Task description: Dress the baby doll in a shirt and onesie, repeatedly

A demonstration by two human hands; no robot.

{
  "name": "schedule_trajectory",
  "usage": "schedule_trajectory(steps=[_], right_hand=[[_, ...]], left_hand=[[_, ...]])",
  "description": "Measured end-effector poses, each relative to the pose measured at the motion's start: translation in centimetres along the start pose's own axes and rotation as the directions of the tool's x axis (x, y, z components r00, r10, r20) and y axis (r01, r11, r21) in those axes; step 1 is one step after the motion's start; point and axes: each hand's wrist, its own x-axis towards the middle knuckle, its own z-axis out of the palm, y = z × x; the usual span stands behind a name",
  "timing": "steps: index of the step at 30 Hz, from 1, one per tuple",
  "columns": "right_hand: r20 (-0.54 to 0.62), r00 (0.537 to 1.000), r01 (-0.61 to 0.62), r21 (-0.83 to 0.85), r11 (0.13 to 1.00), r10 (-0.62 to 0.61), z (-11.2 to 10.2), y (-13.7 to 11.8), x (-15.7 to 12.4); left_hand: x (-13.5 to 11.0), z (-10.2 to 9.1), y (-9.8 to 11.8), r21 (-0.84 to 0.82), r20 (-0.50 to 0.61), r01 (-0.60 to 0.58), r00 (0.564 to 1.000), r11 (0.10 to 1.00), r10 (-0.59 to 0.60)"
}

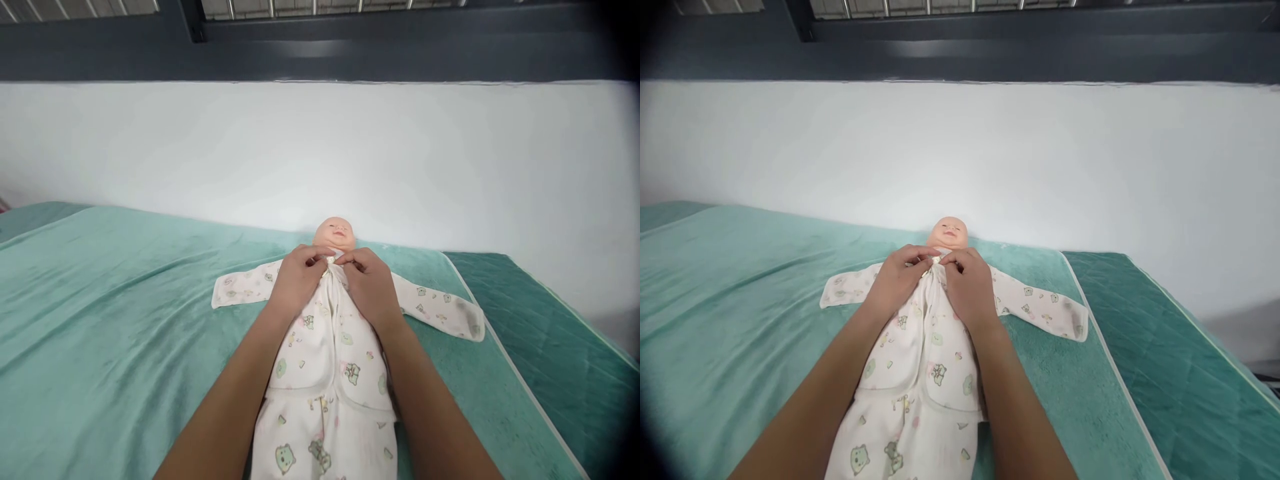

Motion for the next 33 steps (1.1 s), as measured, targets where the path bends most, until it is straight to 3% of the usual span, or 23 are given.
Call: schedule_trajectory(steps=[4,7,12,16,24,29,33], right_hand=[[-0.028,0.999,0.034,-0.033,0.999,-0.035,0.0,0.1,-0.1],[-0.041,0.997,0.060,-0.077,0.995,-0.064,0.0,-0.1,-0.3],[0.036,0.986,0.166,-0.173,0.971,-0.162,-0.1,-0.3,-0.5],[0.097,0.969,0.242,-0.214,0.946,-0.226,-0.4,-0.4,-1.2],[0.158,0.964,0.248,-0.239,0.939,-0.215,-0.4,-1.1,-5.3],[0.101,0.981,0.178,-0.155,0.972,-0.164,-0.5,-0.7,-7.2],[-0.095,0.983,0.144,-0.150,0.978,-0.159,-0.4,-1.0,-7.4]], left_hand=[[-0.4,0.1,-0.6,0.222,-0.018,-0.144,0.988,0.964,0.151],[-0.4,0.2,-0.8,0.332,-0.007,-0.177,0.982,0.926,0.190],[-0.2,0.2,-0.8,0.228,-0.018,-0.122,0.991,0.966,0.130],[-0.9,0.0,-0.9,0.198,-0.048,-0.202,0.975,0.959,0.215],[-4.9,-1.1,-1.2,0.108,-0.132,-0.350,0.923,0.931,0.362],[-5.0,-1.0,-1.3,0.141,-0.079,-0.352,0.928,0.925,0.365],[-4.6,-1.0,-1.3,0.116,-0.061,-0.342,0.934,0.932,0.351]])
